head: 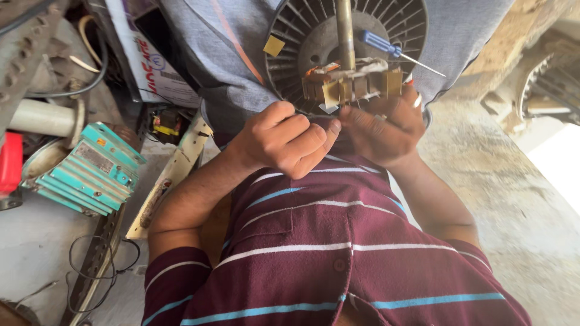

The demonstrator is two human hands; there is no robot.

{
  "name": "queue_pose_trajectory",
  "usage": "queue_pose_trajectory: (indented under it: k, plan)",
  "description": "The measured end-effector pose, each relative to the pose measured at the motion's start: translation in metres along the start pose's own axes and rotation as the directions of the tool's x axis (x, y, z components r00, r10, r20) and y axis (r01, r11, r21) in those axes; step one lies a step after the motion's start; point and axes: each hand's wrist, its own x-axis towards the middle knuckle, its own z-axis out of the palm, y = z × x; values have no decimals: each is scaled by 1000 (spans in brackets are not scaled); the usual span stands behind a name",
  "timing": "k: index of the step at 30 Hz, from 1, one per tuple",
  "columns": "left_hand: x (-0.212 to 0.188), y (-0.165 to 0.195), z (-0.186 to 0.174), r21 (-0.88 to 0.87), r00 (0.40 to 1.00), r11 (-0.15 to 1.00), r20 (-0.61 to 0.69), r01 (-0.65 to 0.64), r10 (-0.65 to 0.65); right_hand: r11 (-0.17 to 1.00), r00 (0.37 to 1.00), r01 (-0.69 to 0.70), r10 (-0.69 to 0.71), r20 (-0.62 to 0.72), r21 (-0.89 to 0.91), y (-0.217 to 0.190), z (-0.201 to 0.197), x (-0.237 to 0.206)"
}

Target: The person is repairing a fan motor by hand, using a screwdriver to adjust internal components and a pair of scissors to trim wires. They repeatedly rotate the motor shaft and manipulate the copper windings and commutator segments.

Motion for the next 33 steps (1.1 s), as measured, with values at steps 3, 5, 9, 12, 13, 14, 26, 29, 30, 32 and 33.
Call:
queue_pose_trajectory:
  k: [3,5,9,12,13,14,26,29,30,32,33]
  plan:
    - [18,-13,-15,138,993,986,-61,-92,101,965,978,-183,198,-64,189,4,7,4]
    - [35,-18,-22,177,990,980,-83,-96,112,877,925,-323,372,-77,356,5,14,10]
    - [80,-48,-3,277,997,958,9,-75,76,585,785,-294,599,-158,756,16,43,33]
    - [102,-79,20,-33,977,988,160,148,-141,575,762,-341,632,-139,744,22,49,44]
    - [105,-88,26,-56,964,979,194,197,-183,575,766,-345,630,-131,742,24,49,47]
    - [104,-98,29,-79,947,965,229,249,-226,573,768,-353,629,-121,739,25,50,49]
    - [54,-134,50,-25,907,913,129,407,-401,753,834,-199,466,-295,627,41,33,73]
    - [51,-134,43,-104,895,889,78,446,-440,826,997,58,-19,-76,561,60,10,106]
    - [52,-132,39,-144,889,877,57,458,-455,804,999,-48,35,33,593,63,10,114]
    - [47,-120,19,-1,920,921,-42,389,-389,740,962,-249,116,247,624,70,12,123]
    - [44,-110,9,70,934,933,-89,352,-346,716,945,-308,155,287,626,73,12,125]
